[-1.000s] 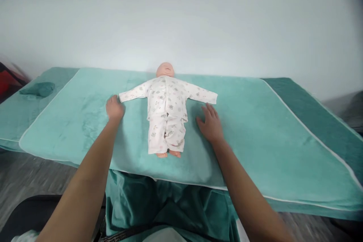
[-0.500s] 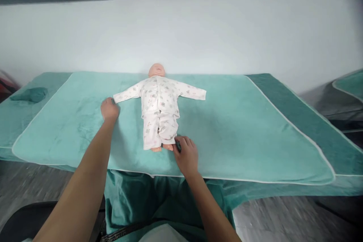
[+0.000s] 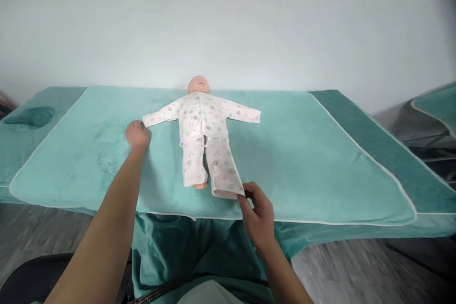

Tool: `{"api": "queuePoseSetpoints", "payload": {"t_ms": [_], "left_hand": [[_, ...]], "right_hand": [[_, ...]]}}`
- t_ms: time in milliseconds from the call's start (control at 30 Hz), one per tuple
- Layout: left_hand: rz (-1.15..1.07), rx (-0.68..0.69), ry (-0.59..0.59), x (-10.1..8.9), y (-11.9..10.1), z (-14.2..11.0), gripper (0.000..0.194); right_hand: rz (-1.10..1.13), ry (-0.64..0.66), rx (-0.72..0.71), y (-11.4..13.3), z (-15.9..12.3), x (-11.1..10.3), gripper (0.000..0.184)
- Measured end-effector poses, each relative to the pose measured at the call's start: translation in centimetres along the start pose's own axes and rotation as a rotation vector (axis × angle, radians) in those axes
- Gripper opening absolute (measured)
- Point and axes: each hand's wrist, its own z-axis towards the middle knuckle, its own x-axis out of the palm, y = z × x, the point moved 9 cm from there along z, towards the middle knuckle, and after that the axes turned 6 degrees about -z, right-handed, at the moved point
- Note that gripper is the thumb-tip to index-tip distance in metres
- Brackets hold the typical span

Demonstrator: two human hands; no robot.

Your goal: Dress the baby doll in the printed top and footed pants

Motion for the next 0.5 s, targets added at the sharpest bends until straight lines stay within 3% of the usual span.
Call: {"api": "queuePoseSetpoints", "payload": {"t_ms": [200,267,400,500], "left_hand": [[-0.005,-0.001,-0.007,0.2,0.2,0.1,0.035],[-0.003,-0.004,-0.011,0.3,0.3,0.1,0.033],[-0.001,-0.013,-0.028,0.4,0.4,0.1,0.033],[-0.013,-0.021,-0.043,0.3,0.5,0.1,0.036]], "right_hand": [[-0.177,0.104,0.043,-4.0,-1.1,2.2,0.02],[-0.213,0.067,0.025,-4.2,-1.4,2.1,0.022],[-0.289,-0.12,-0.171,-0.3,-1.3,0.8,0.027],[-0.341,-0.034,-0.383,3.8,-0.7,3.2,0.037]]}}
